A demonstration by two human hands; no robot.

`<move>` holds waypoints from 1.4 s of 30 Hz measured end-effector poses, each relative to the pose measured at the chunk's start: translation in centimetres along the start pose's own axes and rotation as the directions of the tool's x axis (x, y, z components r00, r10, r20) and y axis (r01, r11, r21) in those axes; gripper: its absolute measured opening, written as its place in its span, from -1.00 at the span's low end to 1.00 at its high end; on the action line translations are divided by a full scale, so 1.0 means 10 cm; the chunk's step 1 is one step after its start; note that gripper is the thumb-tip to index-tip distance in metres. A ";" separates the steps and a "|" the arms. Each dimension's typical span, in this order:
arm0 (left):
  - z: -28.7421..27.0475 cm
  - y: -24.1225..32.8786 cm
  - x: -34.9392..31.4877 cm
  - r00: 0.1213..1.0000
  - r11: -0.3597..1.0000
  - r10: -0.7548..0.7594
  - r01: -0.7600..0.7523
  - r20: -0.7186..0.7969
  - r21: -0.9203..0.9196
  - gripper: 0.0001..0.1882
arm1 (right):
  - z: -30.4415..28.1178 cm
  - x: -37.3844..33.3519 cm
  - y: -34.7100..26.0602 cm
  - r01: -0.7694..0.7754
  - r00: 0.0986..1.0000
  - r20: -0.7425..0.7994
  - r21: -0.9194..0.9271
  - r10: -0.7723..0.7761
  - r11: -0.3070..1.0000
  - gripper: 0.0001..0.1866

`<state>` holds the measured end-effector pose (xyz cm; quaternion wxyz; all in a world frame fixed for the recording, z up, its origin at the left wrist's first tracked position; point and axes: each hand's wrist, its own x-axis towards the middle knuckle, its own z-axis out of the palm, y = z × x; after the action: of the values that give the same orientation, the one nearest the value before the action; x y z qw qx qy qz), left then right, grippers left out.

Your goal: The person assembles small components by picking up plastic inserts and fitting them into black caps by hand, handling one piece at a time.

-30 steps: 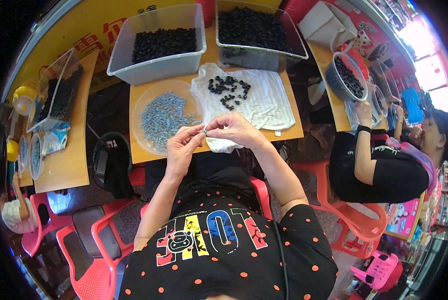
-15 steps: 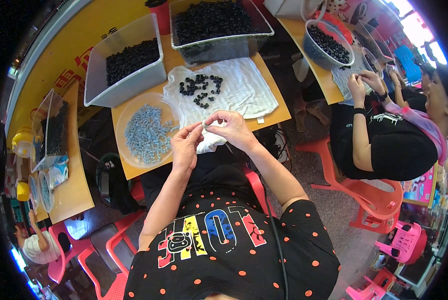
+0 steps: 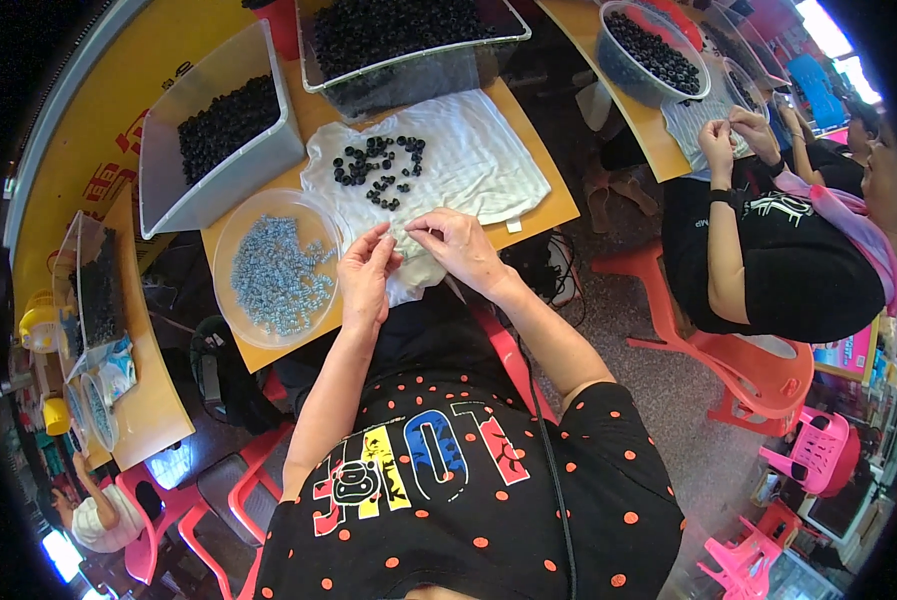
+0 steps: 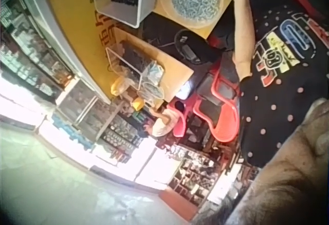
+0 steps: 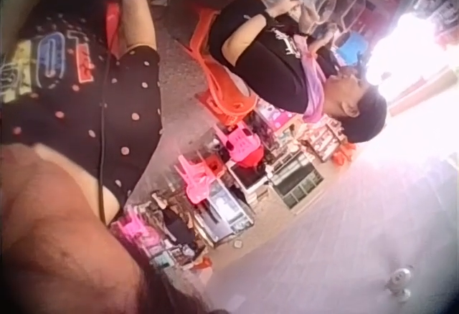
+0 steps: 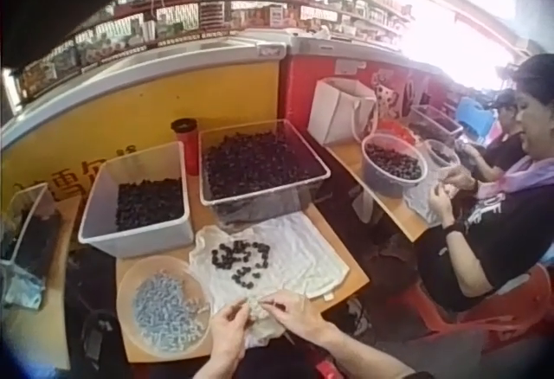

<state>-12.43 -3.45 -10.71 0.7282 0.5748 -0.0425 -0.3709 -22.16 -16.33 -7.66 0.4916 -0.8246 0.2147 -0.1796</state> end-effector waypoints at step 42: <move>-0.10 0.10 -0.25 0.979 0.917 -0.181 0.204 0.098 -0.344 -0.84 | 0.07 -0.07 -0.16 -0.152 0.988 0.068 0.299 0.138 0.942 -0.83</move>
<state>-13.23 -1.07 -9.23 0.7774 0.4245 0.0580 -0.4605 -22.10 -14.79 -6.61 0.6291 -0.7252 0.2332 -0.1546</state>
